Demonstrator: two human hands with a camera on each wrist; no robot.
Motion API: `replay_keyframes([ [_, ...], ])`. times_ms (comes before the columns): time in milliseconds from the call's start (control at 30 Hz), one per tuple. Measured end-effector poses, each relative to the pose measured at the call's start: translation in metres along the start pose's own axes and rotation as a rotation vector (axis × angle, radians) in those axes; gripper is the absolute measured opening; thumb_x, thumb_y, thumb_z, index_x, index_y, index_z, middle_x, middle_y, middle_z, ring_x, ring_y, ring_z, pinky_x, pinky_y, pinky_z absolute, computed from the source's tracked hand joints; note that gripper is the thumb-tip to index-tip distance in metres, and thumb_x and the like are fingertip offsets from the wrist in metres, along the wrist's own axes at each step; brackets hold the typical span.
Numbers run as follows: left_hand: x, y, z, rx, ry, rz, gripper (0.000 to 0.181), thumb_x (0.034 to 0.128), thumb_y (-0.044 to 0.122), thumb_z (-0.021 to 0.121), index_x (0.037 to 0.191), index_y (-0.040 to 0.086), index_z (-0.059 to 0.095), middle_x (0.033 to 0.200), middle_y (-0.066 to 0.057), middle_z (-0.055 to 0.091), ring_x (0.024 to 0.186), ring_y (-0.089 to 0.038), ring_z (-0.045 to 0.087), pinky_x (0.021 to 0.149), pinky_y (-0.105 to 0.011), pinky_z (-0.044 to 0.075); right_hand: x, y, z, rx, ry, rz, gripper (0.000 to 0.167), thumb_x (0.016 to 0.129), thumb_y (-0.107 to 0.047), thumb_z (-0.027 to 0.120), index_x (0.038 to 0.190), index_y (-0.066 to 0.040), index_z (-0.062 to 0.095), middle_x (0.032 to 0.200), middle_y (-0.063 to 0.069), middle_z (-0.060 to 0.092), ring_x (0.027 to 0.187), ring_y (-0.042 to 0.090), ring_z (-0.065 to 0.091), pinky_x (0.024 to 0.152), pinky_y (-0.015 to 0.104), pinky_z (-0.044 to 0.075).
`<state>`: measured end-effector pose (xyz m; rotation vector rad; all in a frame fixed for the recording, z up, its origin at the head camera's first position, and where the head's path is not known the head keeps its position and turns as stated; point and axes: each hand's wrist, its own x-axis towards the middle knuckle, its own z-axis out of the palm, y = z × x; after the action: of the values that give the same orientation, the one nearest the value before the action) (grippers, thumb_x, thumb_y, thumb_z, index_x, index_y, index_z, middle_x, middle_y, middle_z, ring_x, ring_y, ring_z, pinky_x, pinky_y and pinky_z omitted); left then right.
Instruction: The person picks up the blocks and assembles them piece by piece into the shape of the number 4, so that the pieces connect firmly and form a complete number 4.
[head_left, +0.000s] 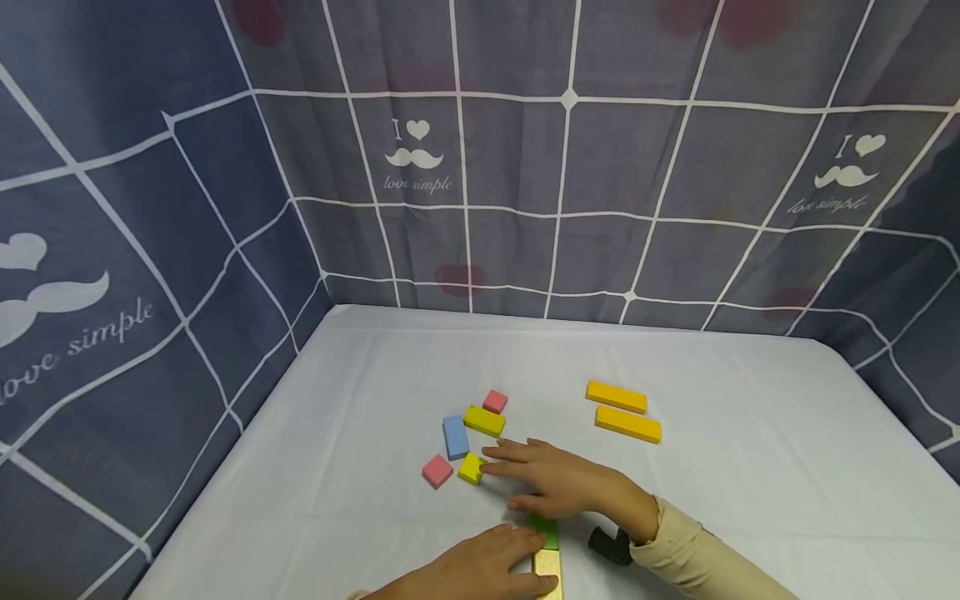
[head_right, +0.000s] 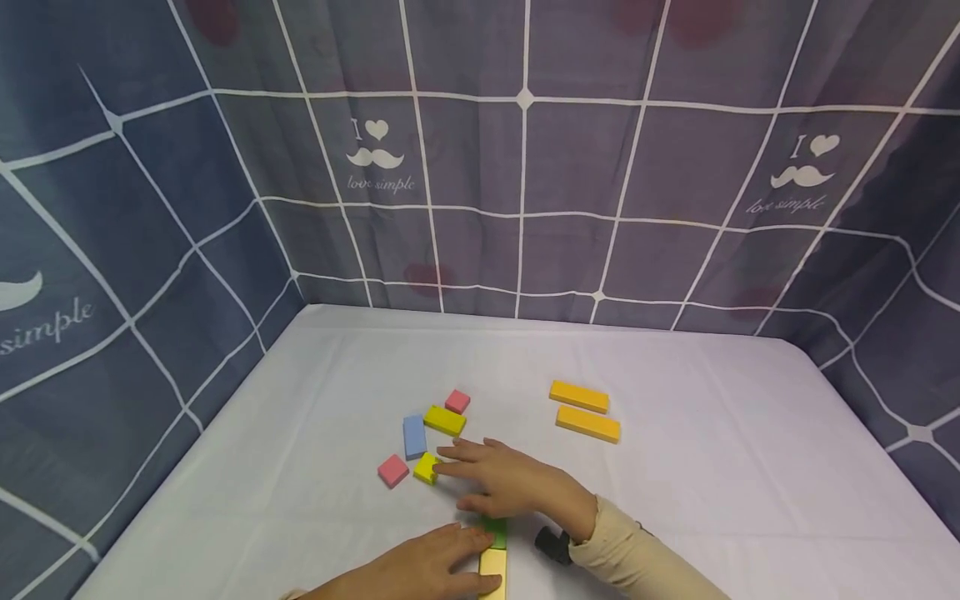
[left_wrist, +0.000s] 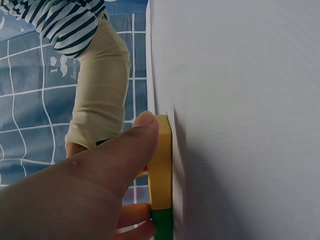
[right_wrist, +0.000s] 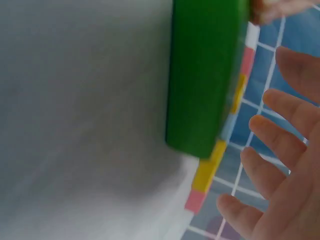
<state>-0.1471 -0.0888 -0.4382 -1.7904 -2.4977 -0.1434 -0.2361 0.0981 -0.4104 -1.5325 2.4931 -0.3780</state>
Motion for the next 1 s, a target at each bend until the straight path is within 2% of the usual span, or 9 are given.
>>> replay_keyframes([
  [133,0.001,0.001,0.001,-0.017,-0.006,0.001,0.045,0.0942,0.043,0.042,0.135,0.023,0.043,0.139,-0.011,0.041,0.128,-0.019,0.041,0.101,-0.029,0.039,0.008,-0.003,0.004,-0.079,-0.061,0.011,0.052,0.090,-0.036,0.054,0.138,-0.023,0.040,0.146,-0.005,0.034,0.137,0.024,0.026,0.105,0.052,0.029],
  [300,0.001,0.001,0.001,-0.015,-0.006,0.003,0.046,0.0935,0.044,0.043,0.134,0.023,0.044,0.139,-0.011,0.041,0.128,-0.020,0.041,0.101,-0.029,0.040,0.007,-0.004,0.004,-0.107,-0.097,0.071,0.049,0.090,-0.039,0.052,0.136,-0.023,0.044,0.144,-0.006,0.037,0.137,0.023,0.027,0.107,0.050,0.028],
  [500,0.003,0.001,-0.002,-0.018,-0.035,-0.004,0.046,0.0926,0.047,0.043,0.133,0.025,0.045,0.138,-0.008,0.041,0.128,-0.018,0.040,0.102,-0.028,0.038,-0.004,0.000,0.000,-0.123,-0.066,0.126,0.041,0.092,-0.039,0.050,0.129,-0.022,0.051,0.138,-0.003,0.045,0.134,0.029,0.032,0.107,0.046,0.029],
  [700,0.003,0.002,-0.004,-0.040,-0.058,-0.014,0.048,0.0917,0.049,0.043,0.134,0.026,0.045,0.139,-0.008,0.039,0.128,-0.017,0.039,0.103,-0.025,0.037,-0.020,0.006,0.001,-0.117,-0.010,0.172,0.042,0.090,-0.038,0.054,0.128,-0.021,0.053,0.132,0.002,0.048,0.130,0.033,0.035,0.105,0.047,0.032],
  [900,0.004,0.002,-0.007,-0.055,-0.099,-0.024,0.053,0.0902,0.052,0.044,0.136,0.025,0.042,0.140,-0.009,0.038,0.129,-0.016,0.038,0.102,-0.023,0.036,-0.033,0.008,0.006,-0.104,0.037,0.201,0.047,0.089,-0.045,0.052,0.128,-0.021,0.052,0.131,0.003,0.046,0.125,0.029,0.040,0.102,0.046,0.036],
  [1000,0.005,0.002,-0.008,-0.033,-0.100,-0.015,0.053,0.0898,0.052,0.045,0.136,0.025,0.042,0.139,-0.009,0.039,0.128,-0.016,0.039,0.102,-0.022,0.037,-0.037,0.006,0.007,-0.111,0.055,0.208,0.041,0.089,-0.038,0.055,0.127,-0.020,0.054,0.129,0.003,0.047,0.121,0.025,0.044,0.099,0.042,0.040],
])
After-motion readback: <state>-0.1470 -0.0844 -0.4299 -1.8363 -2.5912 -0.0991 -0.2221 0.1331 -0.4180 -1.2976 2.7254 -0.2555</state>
